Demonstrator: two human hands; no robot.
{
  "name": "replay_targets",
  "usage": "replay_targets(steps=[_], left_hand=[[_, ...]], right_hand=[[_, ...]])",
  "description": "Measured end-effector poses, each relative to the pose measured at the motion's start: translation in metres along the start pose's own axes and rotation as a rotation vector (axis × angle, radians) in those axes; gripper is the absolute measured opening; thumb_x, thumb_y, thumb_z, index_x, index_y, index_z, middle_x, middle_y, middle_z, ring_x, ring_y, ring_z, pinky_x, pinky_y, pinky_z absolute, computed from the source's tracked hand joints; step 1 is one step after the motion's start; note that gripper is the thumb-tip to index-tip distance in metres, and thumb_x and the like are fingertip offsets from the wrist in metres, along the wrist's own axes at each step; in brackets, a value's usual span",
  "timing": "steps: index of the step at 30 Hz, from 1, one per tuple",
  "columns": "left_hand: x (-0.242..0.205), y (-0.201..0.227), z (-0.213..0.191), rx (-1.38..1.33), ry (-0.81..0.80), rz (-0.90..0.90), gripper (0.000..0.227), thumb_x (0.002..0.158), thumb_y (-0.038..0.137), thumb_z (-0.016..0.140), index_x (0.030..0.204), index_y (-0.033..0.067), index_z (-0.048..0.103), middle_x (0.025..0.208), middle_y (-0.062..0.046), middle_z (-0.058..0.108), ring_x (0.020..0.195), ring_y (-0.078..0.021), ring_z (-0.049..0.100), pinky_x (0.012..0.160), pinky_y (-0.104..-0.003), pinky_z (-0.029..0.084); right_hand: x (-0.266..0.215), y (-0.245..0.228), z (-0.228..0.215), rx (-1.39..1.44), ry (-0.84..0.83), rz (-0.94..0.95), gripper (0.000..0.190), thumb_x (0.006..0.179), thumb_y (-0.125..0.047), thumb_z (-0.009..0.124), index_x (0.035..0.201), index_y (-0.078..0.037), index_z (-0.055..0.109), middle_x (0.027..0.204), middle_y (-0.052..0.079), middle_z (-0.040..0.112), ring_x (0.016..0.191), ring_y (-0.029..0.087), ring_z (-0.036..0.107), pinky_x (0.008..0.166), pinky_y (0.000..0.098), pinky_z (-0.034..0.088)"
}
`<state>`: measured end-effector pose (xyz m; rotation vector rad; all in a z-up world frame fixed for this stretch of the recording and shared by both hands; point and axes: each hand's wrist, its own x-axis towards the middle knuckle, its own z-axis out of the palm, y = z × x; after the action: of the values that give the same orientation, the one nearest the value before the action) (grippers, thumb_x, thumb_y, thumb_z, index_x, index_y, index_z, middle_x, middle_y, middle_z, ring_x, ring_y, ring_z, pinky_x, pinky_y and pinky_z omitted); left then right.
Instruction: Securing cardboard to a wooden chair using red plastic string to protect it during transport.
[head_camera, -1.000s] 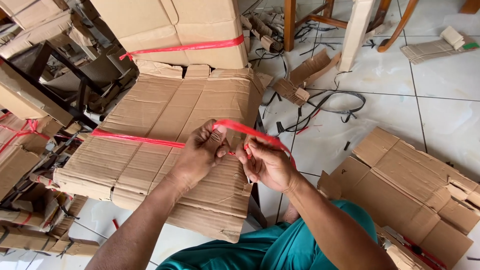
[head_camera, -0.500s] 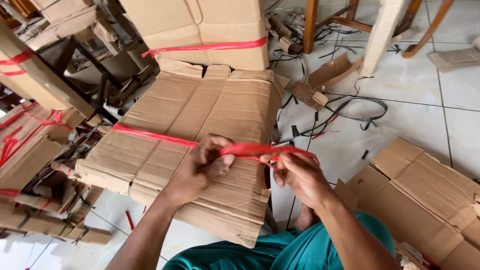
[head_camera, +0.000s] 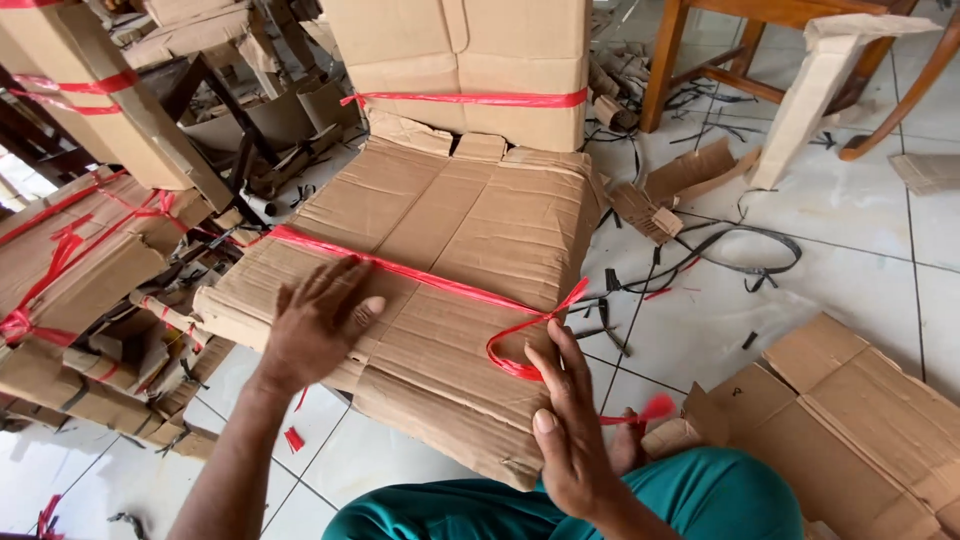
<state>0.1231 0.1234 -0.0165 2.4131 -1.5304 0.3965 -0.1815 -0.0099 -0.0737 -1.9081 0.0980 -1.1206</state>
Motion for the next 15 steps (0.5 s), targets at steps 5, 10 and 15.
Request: replay_targets(steps=[5, 10, 15], left_hand=[[0.003, 0.032, -0.006, -0.042, 0.129, 0.008, 0.065, 0.097, 0.066, 0.036, 0.133, 0.0222, 0.067, 0.143, 0.0, 0.064, 0.138, -0.0255, 0.052, 0.115, -0.052, 0.036], [0.008, 0.011, -0.002, -0.191, 0.259, 0.063, 0.048, 0.1, 0.048, 0.048, 0.122, 0.0141, 0.075, 0.131, -0.006, 0.073, 0.126, -0.0256, 0.065, 0.107, -0.046, 0.048], [0.007, -0.029, 0.007, -0.398, 0.338, 0.238, 0.028, 0.098, -0.015, 0.057, 0.123, -0.021, 0.07, 0.129, -0.035, 0.07, 0.108, -0.0434, 0.068, 0.095, -0.046, 0.054]], right_hand=[[-0.001, 0.01, 0.034, 0.058, 0.12, -0.037, 0.057, 0.111, -0.033, 0.02, 0.155, 0.003, 0.026, 0.17, 0.027, 0.006, 0.161, 0.044, 0.008, 0.129, 0.0587, 0.016], [0.004, 0.013, 0.05, 0.039, 0.093, -0.067, 0.055, 0.115, -0.036, 0.022, 0.157, -0.001, 0.024, 0.171, 0.025, 0.001, 0.162, 0.047, 0.003, 0.13, 0.061, 0.013], [0.003, 0.012, 0.051, 0.017, -0.003, -0.113, 0.05, 0.11, -0.02, 0.047, 0.157, -0.008, 0.036, 0.173, 0.023, 0.011, 0.165, 0.047, 0.014, 0.136, 0.057, 0.023]])
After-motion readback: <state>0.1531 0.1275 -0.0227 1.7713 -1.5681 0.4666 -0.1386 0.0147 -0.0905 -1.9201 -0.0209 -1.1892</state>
